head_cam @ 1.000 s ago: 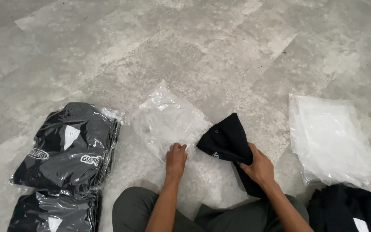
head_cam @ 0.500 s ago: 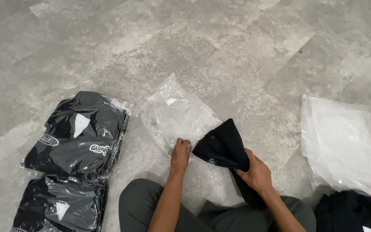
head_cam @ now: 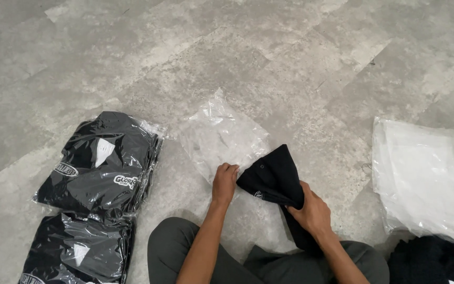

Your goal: The person folds black polo shirts and places them into clear plastic bags. They smooth the shirts, fold them neatly, insert them into the bags, and seal the bags before stacking them.

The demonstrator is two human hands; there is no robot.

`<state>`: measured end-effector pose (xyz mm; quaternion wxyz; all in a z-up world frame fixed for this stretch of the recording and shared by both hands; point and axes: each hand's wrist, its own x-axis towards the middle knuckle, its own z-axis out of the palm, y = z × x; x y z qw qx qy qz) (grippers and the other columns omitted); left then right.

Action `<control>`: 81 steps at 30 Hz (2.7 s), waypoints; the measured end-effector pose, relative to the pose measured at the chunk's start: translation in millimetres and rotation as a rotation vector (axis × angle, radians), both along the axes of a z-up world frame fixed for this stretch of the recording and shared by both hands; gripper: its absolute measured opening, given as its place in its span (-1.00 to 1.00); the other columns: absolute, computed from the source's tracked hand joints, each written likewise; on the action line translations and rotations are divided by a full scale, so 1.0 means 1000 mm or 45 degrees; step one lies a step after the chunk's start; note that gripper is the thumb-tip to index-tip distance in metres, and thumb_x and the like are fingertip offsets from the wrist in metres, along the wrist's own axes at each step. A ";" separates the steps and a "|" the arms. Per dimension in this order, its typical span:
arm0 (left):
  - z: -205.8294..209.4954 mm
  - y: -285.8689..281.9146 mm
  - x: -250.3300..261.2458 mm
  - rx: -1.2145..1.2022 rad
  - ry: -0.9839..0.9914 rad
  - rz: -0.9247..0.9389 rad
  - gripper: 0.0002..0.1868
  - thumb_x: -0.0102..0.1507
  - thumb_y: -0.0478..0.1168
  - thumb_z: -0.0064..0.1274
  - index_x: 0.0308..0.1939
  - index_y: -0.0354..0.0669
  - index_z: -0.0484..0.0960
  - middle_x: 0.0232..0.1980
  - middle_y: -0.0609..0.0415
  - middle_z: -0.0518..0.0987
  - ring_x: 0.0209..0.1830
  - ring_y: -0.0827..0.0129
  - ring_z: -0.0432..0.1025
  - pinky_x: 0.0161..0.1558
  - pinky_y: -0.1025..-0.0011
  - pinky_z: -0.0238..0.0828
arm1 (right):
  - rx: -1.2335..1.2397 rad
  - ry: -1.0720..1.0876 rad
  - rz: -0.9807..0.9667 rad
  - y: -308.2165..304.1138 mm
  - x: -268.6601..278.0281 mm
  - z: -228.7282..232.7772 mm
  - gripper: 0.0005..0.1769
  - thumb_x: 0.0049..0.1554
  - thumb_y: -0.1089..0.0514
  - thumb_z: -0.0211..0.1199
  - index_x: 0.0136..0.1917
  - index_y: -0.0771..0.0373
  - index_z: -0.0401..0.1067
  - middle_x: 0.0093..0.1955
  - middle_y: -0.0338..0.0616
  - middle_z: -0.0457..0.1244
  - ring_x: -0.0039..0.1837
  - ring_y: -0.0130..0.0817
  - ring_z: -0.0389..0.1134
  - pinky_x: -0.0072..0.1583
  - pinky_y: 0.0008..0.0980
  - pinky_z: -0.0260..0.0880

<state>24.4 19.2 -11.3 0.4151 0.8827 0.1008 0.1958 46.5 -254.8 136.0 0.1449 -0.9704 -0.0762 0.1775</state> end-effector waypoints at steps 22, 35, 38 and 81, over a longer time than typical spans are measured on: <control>0.064 -0.005 0.032 0.165 -0.217 -0.304 -0.83 0.40 -0.41 0.05 0.04 -0.30 0.69 -0.26 0.16 0.38 -0.33 0.43 0.33 -0.33 0.48 0.31 | 0.409 0.199 -0.257 0.033 -0.004 -0.018 -0.05 -0.11 -0.27 0.48 0.47 -0.03 0.26 0.31 -0.17 0.40 0.31 -0.04 0.43 0.19 -0.12 0.45; 0.067 -0.004 0.029 0.449 -0.057 -0.375 -0.86 0.47 -0.19 0.01 -0.04 -0.04 0.68 -0.23 0.17 0.47 -0.26 0.36 0.46 -0.25 0.39 0.39 | 0.396 0.215 -0.138 0.069 0.013 0.024 -0.22 0.04 -0.06 0.47 0.48 -0.03 0.29 0.28 0.13 0.41 0.36 0.13 0.42 0.28 0.09 0.50; 0.083 -0.007 0.025 0.484 -0.095 -0.399 -0.90 0.47 -0.22 0.03 -0.07 -0.06 0.65 -0.24 0.15 0.46 -0.29 0.35 0.43 -0.28 0.41 0.34 | 0.426 0.206 -0.163 0.070 0.017 0.016 -0.22 0.04 -0.08 0.46 0.48 0.00 0.29 0.27 0.18 0.41 0.36 0.15 0.42 0.27 0.11 0.49; 0.012 -0.064 -0.048 -1.141 0.263 0.516 -0.43 0.36 -0.46 -0.05 0.45 -0.03 0.45 -0.01 0.07 0.67 -0.08 0.43 0.56 0.00 0.53 0.52 | 0.506 0.095 -0.431 0.140 0.042 0.007 -0.17 0.02 -0.22 0.44 0.47 -0.01 0.25 0.11 -0.06 0.42 0.21 0.00 0.41 0.11 -0.06 0.43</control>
